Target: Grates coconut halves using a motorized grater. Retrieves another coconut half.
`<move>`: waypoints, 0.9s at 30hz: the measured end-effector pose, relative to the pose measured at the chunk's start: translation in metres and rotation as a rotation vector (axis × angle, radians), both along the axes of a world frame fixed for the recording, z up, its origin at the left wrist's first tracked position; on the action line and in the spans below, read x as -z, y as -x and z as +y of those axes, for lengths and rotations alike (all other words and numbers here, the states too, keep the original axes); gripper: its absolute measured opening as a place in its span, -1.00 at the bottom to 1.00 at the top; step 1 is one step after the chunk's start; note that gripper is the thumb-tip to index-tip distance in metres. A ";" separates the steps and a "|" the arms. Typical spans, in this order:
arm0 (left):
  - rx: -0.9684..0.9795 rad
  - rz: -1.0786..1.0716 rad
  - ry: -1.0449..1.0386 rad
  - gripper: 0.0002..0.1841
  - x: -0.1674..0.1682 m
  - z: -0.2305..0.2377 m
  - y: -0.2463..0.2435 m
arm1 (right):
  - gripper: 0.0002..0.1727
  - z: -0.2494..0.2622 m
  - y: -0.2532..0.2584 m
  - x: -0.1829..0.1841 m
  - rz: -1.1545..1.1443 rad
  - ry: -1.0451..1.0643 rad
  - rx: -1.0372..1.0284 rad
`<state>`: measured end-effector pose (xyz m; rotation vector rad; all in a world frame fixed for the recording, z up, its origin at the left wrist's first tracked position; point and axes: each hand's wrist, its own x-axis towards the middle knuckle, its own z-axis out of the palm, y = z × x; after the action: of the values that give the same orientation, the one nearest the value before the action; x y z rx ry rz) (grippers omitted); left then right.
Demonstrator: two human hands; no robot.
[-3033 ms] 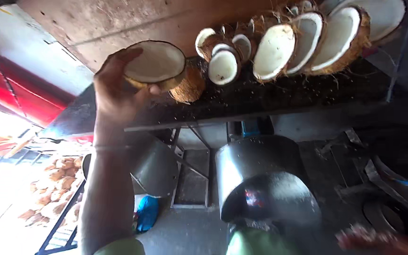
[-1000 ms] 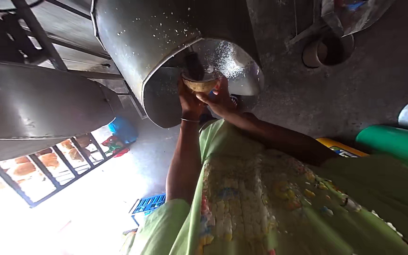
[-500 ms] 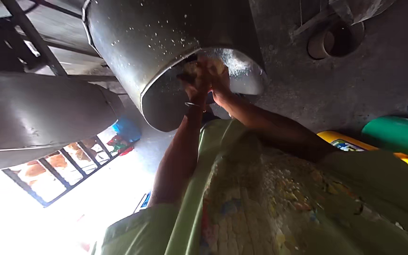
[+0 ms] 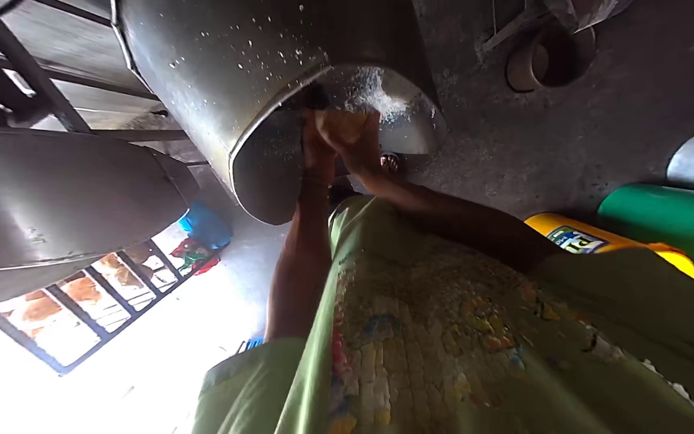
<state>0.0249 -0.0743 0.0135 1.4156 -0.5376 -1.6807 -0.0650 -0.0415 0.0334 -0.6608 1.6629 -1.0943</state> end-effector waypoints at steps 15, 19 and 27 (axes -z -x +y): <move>0.340 -0.895 -0.309 -0.21 -0.060 -0.034 0.039 | -0.22 -0.040 -0.001 -0.018 -0.582 -0.300 0.368; 0.091 -0.690 -0.284 -0.15 -0.036 -0.017 0.032 | -0.22 -0.025 0.002 0.003 -0.469 -0.128 0.264; 0.065 -0.197 0.065 -0.44 0.010 -0.005 0.007 | 0.27 -0.015 -0.009 0.024 -0.208 0.139 0.246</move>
<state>0.0176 -0.0789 0.0036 1.5394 -0.7482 -1.5682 -0.0558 -0.0561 0.0096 -0.4194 1.5253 -1.4158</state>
